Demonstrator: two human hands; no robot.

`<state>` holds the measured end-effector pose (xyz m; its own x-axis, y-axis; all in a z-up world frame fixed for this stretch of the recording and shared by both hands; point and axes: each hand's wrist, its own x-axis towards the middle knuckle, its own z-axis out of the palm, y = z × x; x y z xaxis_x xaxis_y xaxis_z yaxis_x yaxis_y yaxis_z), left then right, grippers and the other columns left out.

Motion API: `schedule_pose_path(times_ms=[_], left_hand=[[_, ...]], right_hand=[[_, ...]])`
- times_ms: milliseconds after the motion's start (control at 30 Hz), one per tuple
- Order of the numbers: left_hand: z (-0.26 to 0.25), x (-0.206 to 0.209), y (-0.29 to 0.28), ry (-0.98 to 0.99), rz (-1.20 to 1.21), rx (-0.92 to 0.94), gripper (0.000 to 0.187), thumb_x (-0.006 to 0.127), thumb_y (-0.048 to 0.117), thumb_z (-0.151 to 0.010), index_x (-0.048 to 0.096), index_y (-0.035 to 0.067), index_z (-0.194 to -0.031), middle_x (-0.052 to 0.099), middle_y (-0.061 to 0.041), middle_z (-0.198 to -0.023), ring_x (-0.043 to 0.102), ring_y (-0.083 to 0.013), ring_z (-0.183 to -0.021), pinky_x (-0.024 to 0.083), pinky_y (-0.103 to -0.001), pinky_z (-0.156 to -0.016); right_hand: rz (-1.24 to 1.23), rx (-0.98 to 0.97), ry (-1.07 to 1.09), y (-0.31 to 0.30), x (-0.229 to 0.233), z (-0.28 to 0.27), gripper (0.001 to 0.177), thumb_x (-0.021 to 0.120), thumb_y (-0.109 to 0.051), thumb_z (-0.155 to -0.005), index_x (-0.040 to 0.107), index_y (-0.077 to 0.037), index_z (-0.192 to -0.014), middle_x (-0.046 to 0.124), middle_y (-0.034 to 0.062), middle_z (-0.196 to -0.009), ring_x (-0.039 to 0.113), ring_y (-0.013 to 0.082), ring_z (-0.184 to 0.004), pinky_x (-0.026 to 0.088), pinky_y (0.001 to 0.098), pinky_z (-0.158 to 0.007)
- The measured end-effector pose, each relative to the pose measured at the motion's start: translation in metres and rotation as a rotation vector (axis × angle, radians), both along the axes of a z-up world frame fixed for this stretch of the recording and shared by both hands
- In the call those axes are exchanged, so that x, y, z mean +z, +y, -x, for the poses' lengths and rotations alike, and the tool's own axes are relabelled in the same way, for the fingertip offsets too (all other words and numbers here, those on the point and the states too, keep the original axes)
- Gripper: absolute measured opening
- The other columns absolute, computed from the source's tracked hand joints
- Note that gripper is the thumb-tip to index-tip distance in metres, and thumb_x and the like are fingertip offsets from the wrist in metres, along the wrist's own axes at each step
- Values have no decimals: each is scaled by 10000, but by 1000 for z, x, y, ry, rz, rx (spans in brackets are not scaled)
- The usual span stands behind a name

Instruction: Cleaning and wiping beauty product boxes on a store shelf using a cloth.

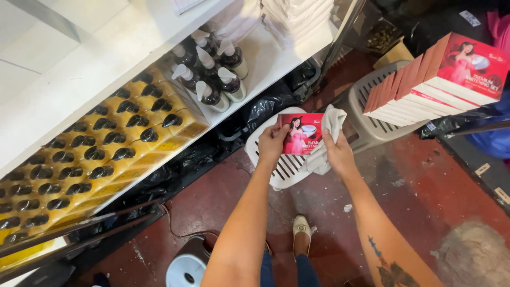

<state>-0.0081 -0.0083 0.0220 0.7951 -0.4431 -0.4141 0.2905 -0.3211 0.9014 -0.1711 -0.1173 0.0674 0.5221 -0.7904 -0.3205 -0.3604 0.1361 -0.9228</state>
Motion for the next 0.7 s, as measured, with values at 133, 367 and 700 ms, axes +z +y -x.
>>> schedule_pose_path(times_ms=[133, 367, 700], left_hand=[[7, 8, 10, 177, 164, -48, 472, 774, 430, -1021, 758, -23, -1152, 712, -70, -989, 608, -152, -854, 510, -311, -745], [30, 135, 39, 547, 408, 94, 602, 510, 618, -940, 535, 226, -1396, 707, 19, -1216, 726, -165, -1001, 624, -417, -722], [15, 200, 147, 653, 674, 265, 541, 509, 588, -946, 676, 180, -1260, 762, -11, -1169, 739, -175, -1014, 574, -423, -893]], right_hand=[[-70, -1, -55, 2, 45, -3, 561, 538, -429, -1012, 539, -93, -1462, 664, 86, -1339, 584, 168, -1198, 440, 307, -1028], [408, 196, 67, 15, 90, -12, 526, 539, -407, -1038, 562, -29, -1403, 602, 249, -1380, 547, 401, -1308, 401, 418, -1084], [208, 432, 53, 81, 239, -52, 571, 539, -436, -961, 557, -84, -1411, 678, 172, -1291, 633, 316, -1229, 444, 386, -1027]])
